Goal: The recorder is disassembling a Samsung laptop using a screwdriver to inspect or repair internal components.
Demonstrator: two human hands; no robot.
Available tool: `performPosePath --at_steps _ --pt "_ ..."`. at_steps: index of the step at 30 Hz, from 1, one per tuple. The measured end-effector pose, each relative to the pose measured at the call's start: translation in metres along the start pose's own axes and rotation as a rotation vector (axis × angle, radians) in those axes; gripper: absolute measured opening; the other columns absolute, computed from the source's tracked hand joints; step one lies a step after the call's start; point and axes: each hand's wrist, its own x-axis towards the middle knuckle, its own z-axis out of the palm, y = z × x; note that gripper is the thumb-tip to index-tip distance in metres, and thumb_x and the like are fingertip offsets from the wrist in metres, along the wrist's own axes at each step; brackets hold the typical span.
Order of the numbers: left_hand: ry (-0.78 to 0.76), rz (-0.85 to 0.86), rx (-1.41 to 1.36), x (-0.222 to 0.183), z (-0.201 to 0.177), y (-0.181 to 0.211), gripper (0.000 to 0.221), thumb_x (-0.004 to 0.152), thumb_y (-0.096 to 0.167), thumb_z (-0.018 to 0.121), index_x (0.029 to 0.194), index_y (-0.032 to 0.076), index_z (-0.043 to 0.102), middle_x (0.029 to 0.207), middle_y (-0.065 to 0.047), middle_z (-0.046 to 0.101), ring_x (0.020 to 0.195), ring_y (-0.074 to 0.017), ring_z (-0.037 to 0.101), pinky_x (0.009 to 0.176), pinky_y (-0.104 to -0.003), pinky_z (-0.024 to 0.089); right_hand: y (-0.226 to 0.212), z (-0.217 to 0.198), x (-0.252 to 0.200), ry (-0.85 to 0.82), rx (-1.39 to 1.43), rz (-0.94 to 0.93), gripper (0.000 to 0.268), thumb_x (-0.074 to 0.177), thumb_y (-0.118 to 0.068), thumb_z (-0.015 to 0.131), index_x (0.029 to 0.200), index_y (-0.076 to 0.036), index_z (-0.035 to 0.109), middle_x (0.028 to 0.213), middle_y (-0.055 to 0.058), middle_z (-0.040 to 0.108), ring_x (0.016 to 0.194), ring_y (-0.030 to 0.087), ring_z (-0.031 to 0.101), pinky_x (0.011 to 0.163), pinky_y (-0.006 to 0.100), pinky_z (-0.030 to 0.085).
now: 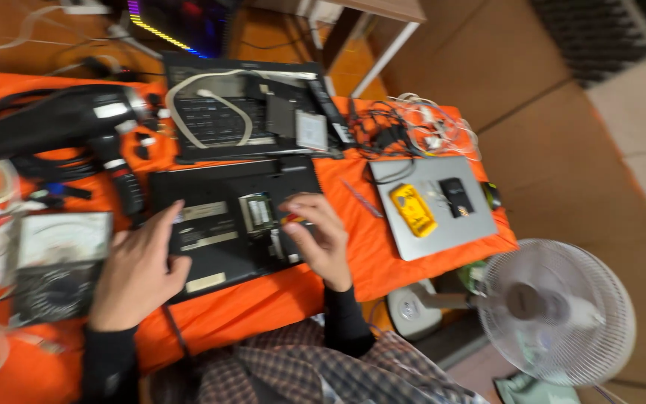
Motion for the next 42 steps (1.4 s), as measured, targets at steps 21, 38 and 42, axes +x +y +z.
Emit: performPosePath --at_steps 21,38,42 --pt "0.012 0.023 -0.022 0.002 -0.006 0.007 0.076 0.077 0.011 0.062 0.150 0.002 0.044 0.138 -0.021 0.063 0.113 -0.0333 0.066 0.095 -0.045 0.045 0.000 -0.003 0.003 0.014 0.005 -0.061 0.031 0.091 0.003 0.078 0.121 -0.002 0.070 0.114 0.012 0.062 0.113 0.028 0.065 0.098 0.038 0.054" --pt "-0.005 -0.010 0.007 -0.003 -0.005 0.007 0.083 0.075 0.007 0.061 0.155 0.007 0.041 0.147 -0.020 0.058 0.111 -0.0302 0.069 0.101 -0.042 0.045 -0.010 -0.004 0.005 0.005 -0.017 -0.044 0.031 0.096 0.007 0.071 0.126 -0.002 0.067 0.117 0.013 0.068 0.108 0.024 0.065 0.097 0.032 0.052" --pt "-0.003 -0.010 0.008 -0.004 -0.005 0.008 0.084 0.075 0.008 0.061 0.157 0.009 0.039 0.150 -0.019 0.057 0.103 -0.0292 0.069 0.103 -0.041 0.045 -0.005 -0.002 0.000 0.033 -0.044 0.019 0.031 0.093 0.005 0.077 0.122 -0.001 0.070 0.121 0.014 0.064 0.110 0.023 0.064 0.095 0.029 0.052"
